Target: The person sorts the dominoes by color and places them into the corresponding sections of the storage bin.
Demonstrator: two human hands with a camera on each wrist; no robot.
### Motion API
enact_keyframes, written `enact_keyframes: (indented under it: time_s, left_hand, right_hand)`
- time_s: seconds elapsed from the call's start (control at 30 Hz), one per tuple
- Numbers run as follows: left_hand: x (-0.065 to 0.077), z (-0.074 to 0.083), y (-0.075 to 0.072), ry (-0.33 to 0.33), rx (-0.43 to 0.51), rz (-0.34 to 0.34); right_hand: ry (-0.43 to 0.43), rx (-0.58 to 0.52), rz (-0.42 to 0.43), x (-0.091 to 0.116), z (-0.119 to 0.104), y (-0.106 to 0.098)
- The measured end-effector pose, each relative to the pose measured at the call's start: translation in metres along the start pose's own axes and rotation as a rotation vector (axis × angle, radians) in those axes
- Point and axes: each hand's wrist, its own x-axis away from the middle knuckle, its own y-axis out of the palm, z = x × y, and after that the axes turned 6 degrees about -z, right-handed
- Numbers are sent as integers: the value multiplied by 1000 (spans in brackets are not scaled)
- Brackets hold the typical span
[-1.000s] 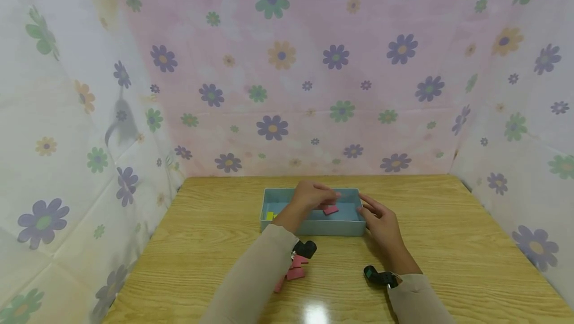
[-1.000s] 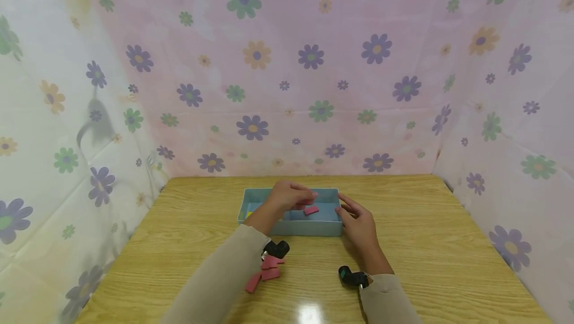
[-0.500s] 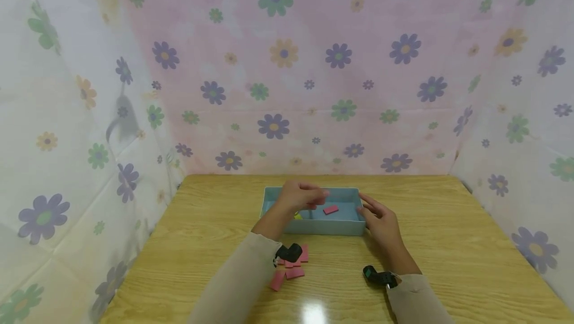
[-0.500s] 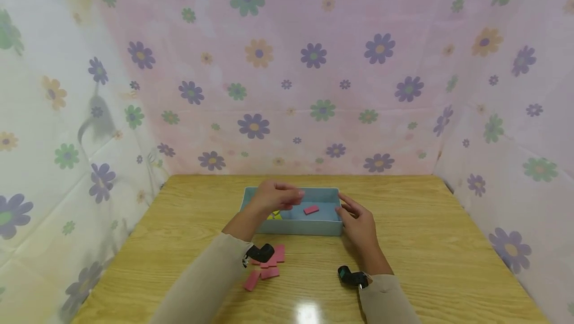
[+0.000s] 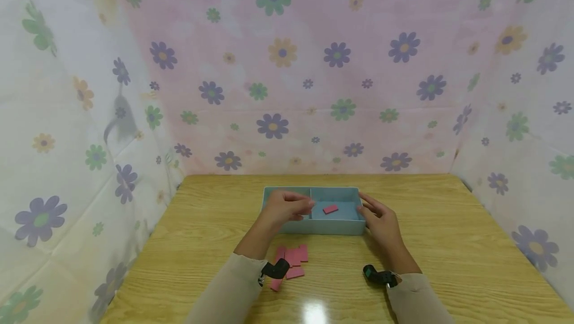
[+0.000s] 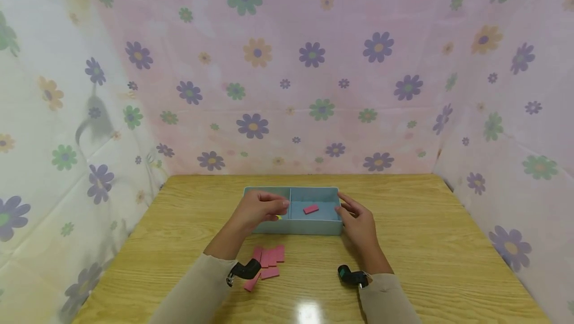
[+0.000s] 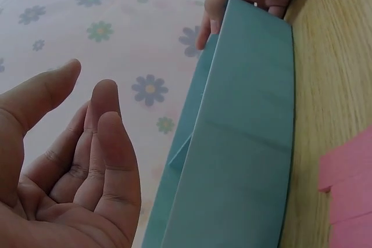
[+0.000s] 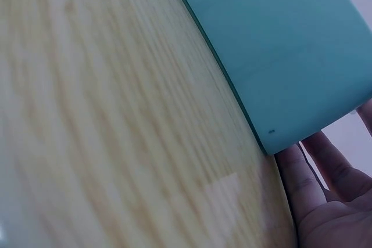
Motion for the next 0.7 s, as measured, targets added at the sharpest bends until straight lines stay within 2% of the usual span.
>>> enact_keyframes:
  time_s: [0.27,0.53,0.7]
  left_hand:
    - [21,-10,-12,22,-12,40]
    - [38,-24,-23,11,-25,102]
    - [46,-31,-28,10,-32,115]
  right_hand:
    - [44,-13,9,-5,3,2]
    - [36,-7,2,-4,0,3]
    - [35,17,17,-2,1,2]
